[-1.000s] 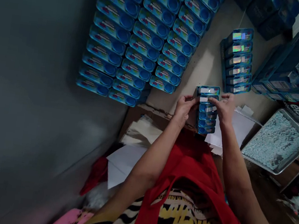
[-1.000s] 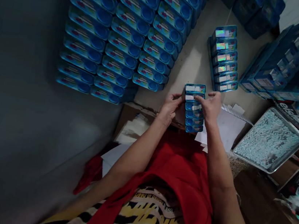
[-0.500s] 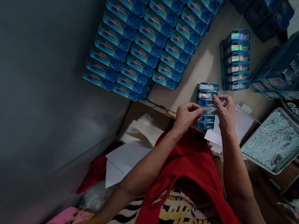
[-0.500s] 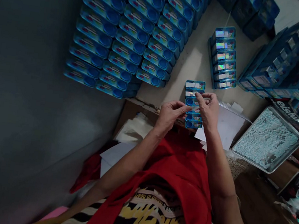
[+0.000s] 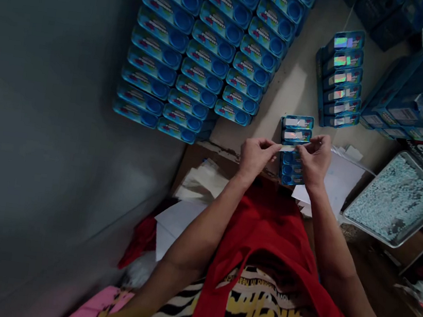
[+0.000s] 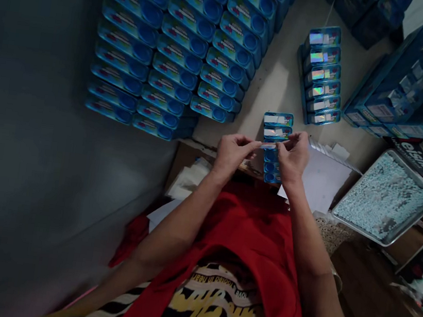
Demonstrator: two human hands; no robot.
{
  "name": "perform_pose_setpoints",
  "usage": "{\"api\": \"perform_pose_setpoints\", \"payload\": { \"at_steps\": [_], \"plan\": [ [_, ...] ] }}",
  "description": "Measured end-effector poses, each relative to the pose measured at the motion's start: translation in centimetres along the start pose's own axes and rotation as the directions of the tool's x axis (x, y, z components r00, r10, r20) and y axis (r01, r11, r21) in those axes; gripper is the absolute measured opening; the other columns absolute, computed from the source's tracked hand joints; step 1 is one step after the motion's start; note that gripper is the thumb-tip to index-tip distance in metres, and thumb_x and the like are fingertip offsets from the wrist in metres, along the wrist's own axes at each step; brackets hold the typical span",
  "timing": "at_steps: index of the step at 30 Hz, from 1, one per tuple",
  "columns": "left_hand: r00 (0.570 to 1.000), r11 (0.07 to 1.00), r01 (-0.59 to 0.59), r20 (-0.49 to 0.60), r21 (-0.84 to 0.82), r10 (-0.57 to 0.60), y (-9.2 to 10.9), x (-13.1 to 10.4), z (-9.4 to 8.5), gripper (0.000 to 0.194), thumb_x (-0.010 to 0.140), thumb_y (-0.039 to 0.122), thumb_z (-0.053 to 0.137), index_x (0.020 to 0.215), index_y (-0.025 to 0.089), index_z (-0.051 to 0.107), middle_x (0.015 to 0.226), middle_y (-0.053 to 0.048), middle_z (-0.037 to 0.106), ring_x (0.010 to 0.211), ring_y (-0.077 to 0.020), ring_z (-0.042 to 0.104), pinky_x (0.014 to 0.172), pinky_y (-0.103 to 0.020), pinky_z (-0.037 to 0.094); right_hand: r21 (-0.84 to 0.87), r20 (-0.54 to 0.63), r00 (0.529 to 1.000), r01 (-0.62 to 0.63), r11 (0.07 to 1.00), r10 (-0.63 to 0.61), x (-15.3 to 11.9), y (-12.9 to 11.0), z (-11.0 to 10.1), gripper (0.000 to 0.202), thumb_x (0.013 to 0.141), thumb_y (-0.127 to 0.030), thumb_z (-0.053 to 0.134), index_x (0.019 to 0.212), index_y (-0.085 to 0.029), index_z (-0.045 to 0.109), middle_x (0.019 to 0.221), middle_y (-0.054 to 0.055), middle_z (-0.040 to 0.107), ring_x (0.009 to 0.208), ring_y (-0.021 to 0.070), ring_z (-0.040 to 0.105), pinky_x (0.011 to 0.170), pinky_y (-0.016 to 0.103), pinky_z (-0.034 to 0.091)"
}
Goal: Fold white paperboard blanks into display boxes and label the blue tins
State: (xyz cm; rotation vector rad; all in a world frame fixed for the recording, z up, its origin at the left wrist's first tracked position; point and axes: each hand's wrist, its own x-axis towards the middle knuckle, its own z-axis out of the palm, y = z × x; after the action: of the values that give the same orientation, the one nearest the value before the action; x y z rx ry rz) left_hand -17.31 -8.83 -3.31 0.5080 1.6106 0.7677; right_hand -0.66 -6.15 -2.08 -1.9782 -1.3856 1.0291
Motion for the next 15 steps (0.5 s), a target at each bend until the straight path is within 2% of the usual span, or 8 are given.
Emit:
{"api": "perform_pose_setpoints", "payload": {
  "at_steps": [4,8,10,12,14,15],
  "plan": [
    [0.998,0.991,0.066,0.030,-0.113,-0.063,-1.6,1.0,0.5,0.027,0.069,0.041,0.087,0.075,0.016,0.079,0.062,0.000,0.070,0.055,-0.0127,0.065,0.057,-0.024,0.052,-0.146,-0.015,0.999,0.026,0.989,-0.029,0.1,0.6,0.0,0.034,0.081,-0.027,0.069,0.103,-0.029,0.044,0.080,-0.006,0.063,0.076,0.0187,0.065,0.079,0.037,0.051],
    [0.976,0.916,0.218,0.083,-0.336,-0.201,-3.9,2.3,1.8,0.045,0.054,0.047,0.096,0.077,0.014,0.076,0.068,-0.002,0.071,0.059,-0.0120,0.063,0.059,-0.024,0.052,-0.274,-0.116,0.989,0.053,0.960,-0.088,0.8,1.6,-0.7,0.046,0.072,-0.039,0.080,0.101,-0.028,0.045,0.098,0.000,0.059,0.093,0.0227,0.058,0.090,0.043,0.051],
    [0.970,0.897,0.228,0.013,-0.378,-0.241,-4.8,2.8,2.5,0.049,0.049,0.044,0.097,0.080,0.014,0.075,0.071,-0.001,0.072,0.063,-0.0126,0.064,0.061,-0.023,0.052,-0.232,-0.089,0.995,0.025,0.972,-0.047,1.2,2.0,-0.9,0.047,0.072,-0.046,0.080,0.099,-0.027,0.047,0.100,0.001,0.058,0.094,0.0225,0.057,0.090,0.043,0.051],
    [0.967,0.923,0.166,-0.126,-0.347,-0.221,-5.3,3.0,3.0,0.048,0.051,0.041,0.097,0.085,0.015,0.074,0.074,-0.001,0.073,0.068,-0.0133,0.066,0.066,-0.023,0.053,-0.152,-0.021,1.000,-0.001,0.988,-0.002,1.6,2.4,-1.1,0.049,0.073,-0.051,0.079,0.105,-0.026,0.052,0.108,0.004,0.061,0.101,0.0239,0.059,0.095,0.044,0.052],
    [0.962,0.958,0.068,-0.235,-0.278,-0.136,-5.3,2.9,3.4,0.046,0.063,0.045,0.092,0.094,0.017,0.076,0.084,-0.002,0.076,0.082,-0.0157,0.071,0.075,-0.024,0.055,-0.030,0.071,0.997,-0.020,0.999,0.022,1.9,2.6,-1.3,0.065,0.071,-0.057,0.082,0.120,-0.024,0.056,0.125,0.009,0.063,0.119,0.0270,0.059,0.105,0.045,0.049],
    [0.969,0.968,0.031,-0.228,-0.249,-0.090,-5.1,2.7,3.7,0.045,0.071,0.050,0.087,0.101,0.018,0.076,0.092,-0.004,0.078,0.093,-0.0174,0.073,0.081,-0.025,0.056,0.052,0.141,0.989,-0.047,0.998,0.039,1.9,2.7,-1.3,0.075,0.069,-0.060,0.083,0.129,-0.025,0.055,0.134,0.011,0.063,0.127,0.0281,0.057,0.110,0.046,0.048]
  ]
}}
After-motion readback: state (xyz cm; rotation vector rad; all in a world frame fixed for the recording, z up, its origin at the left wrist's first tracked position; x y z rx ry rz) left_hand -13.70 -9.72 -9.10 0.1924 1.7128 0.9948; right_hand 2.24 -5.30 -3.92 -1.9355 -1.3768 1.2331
